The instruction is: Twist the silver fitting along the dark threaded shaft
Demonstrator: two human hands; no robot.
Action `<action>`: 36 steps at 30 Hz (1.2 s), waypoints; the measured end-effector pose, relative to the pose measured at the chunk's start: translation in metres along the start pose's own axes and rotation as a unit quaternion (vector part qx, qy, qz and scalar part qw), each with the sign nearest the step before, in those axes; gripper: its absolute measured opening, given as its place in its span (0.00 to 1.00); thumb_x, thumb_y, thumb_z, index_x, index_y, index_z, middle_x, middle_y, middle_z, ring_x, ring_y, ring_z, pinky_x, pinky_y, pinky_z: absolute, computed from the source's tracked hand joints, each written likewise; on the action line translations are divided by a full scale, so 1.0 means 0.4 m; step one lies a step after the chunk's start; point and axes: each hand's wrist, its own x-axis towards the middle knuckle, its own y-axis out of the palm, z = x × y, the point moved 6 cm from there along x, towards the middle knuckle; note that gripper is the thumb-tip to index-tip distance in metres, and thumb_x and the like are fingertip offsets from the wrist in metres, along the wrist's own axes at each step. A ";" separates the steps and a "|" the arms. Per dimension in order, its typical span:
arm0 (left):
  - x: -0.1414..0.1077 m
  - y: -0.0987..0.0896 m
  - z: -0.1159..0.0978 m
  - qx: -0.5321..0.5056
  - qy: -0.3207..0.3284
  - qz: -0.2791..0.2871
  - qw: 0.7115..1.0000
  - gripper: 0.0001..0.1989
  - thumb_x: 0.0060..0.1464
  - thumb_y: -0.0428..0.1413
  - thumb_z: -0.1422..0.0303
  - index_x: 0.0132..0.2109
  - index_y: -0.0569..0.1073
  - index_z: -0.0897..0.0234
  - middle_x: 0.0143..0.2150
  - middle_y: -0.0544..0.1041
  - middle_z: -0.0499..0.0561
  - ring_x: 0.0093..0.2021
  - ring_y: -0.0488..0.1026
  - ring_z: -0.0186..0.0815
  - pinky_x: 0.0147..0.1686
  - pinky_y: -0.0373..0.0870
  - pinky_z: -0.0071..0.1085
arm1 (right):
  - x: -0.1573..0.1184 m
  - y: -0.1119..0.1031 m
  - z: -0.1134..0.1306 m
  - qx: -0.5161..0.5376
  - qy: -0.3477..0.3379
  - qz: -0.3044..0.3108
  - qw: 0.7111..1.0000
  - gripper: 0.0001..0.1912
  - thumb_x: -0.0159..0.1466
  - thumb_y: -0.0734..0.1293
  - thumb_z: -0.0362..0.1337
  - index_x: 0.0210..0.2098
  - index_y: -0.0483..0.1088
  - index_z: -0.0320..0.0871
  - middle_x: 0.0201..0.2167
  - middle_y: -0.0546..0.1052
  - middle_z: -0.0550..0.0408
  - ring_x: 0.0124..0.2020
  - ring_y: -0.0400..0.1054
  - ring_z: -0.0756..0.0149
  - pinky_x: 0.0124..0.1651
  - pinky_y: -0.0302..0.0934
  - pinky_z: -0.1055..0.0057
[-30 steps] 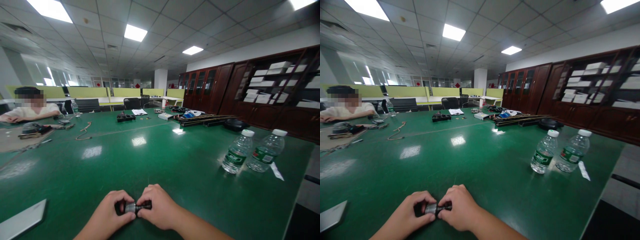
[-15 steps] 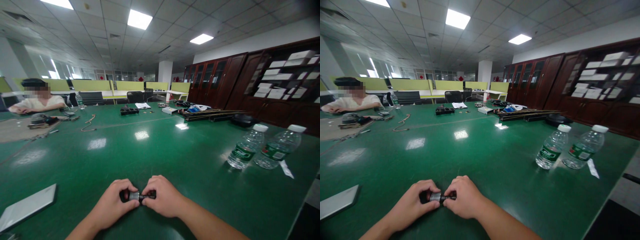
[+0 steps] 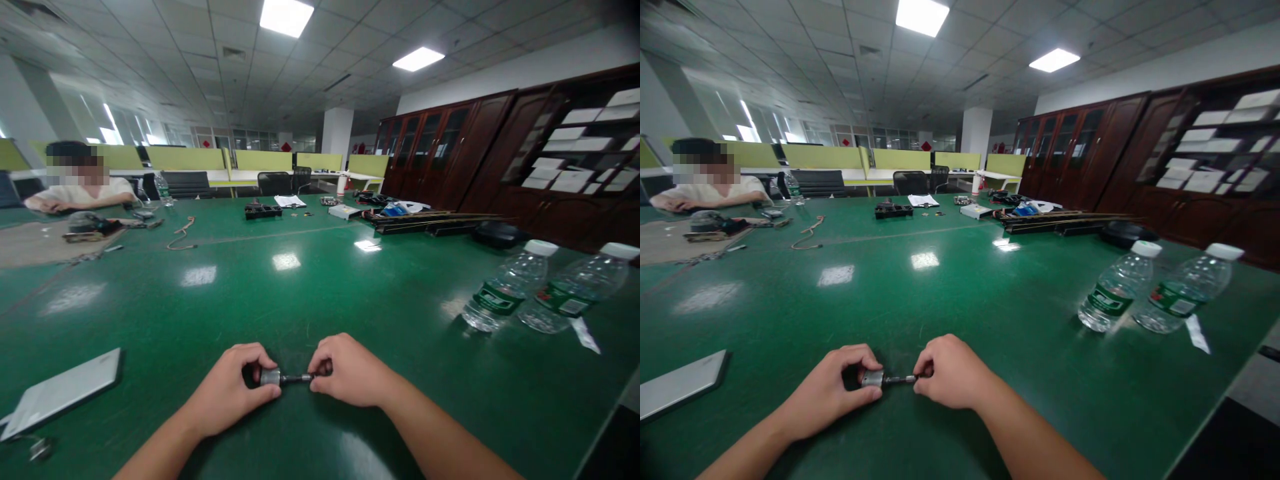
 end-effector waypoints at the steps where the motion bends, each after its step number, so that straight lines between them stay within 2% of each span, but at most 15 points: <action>1: 0.000 0.000 0.001 -0.001 -0.004 0.002 1.000 0.08 0.49 0.62 0.64 0.34 0.74 0.64 0.31 0.74 0.47 0.35 0.71 0.36 0.38 0.64 0.30 | -0.002 -0.008 -0.013 -0.002 0.026 -0.002 1.000 0.07 0.52 0.72 0.33 0.31 0.80 0.45 0.27 0.77 0.57 0.27 0.67 0.70 0.29 0.57 0.75; 3: -0.001 0.000 0.002 -0.004 -0.003 0.004 1.000 0.08 0.49 0.62 0.64 0.34 0.74 0.64 0.31 0.74 0.47 0.34 0.71 0.36 0.38 0.64 0.30 | -0.006 -0.024 -0.032 -0.002 0.057 -0.013 0.998 0.07 0.52 0.71 0.33 0.31 0.81 0.44 0.27 0.77 0.56 0.27 0.68 0.70 0.29 0.57 0.75; 6: -0.002 -0.001 0.002 -0.007 0.006 0.002 1.000 0.08 0.49 0.62 0.64 0.34 0.74 0.64 0.31 0.74 0.47 0.34 0.71 0.36 0.38 0.64 0.30 | -0.008 -0.029 -0.036 0.009 0.047 -0.018 0.999 0.07 0.52 0.72 0.34 0.32 0.81 0.44 0.27 0.76 0.57 0.27 0.67 0.70 0.29 0.57 0.75; 14: 0.001 0.004 0.009 0.005 0.001 0.006 1.000 0.08 0.49 0.61 0.64 0.34 0.74 0.64 0.31 0.74 0.47 0.34 0.71 0.36 0.37 0.64 0.30 | -0.006 -0.001 -0.012 0.008 0.010 -0.008 1.000 0.07 0.52 0.73 0.35 0.33 0.81 0.46 0.28 0.76 0.58 0.28 0.67 0.71 0.30 0.56 0.76; 19: 0.002 0.009 0.013 0.006 0.004 0.007 1.000 0.09 0.49 0.61 0.63 0.35 0.74 0.63 0.32 0.74 0.47 0.34 0.71 0.36 0.38 0.65 0.30 | -0.003 0.001 -0.015 0.017 0.014 -0.016 1.000 0.08 0.52 0.74 0.34 0.34 0.81 0.45 0.29 0.77 0.57 0.29 0.68 0.71 0.32 0.58 0.75; 25: 0.005 0.011 0.018 -0.002 0.004 0.002 1.000 0.10 0.46 0.64 0.65 0.36 0.75 0.63 0.32 0.75 0.46 0.34 0.71 0.35 0.38 0.65 0.30 | 0.009 0.029 0.005 0.060 0.008 -0.047 0.997 0.09 0.53 0.74 0.34 0.36 0.80 0.45 0.29 0.78 0.56 0.30 0.69 0.70 0.35 0.60 0.74; 32: 0.003 0.010 0.020 0.003 0.003 0.003 1.000 0.09 0.50 0.61 0.62 0.37 0.78 0.61 0.31 0.77 0.47 0.34 0.71 0.36 0.39 0.64 0.31 | 0.024 0.057 0.032 0.038 -0.040 -0.069 0.996 0.07 0.56 0.73 0.35 0.36 0.80 0.47 0.30 0.79 0.57 0.35 0.69 0.68 0.40 0.58 0.72; 36: 0.006 0.012 0.018 0.008 -0.003 0.008 1.000 0.09 0.48 0.62 0.64 0.37 0.78 0.62 0.31 0.75 0.47 0.34 0.71 0.36 0.38 0.64 0.30 | 0.026 0.065 0.039 0.032 -0.053 -0.057 0.996 0.07 0.55 0.74 0.36 0.35 0.80 0.46 0.29 0.78 0.58 0.34 0.69 0.68 0.40 0.57 0.71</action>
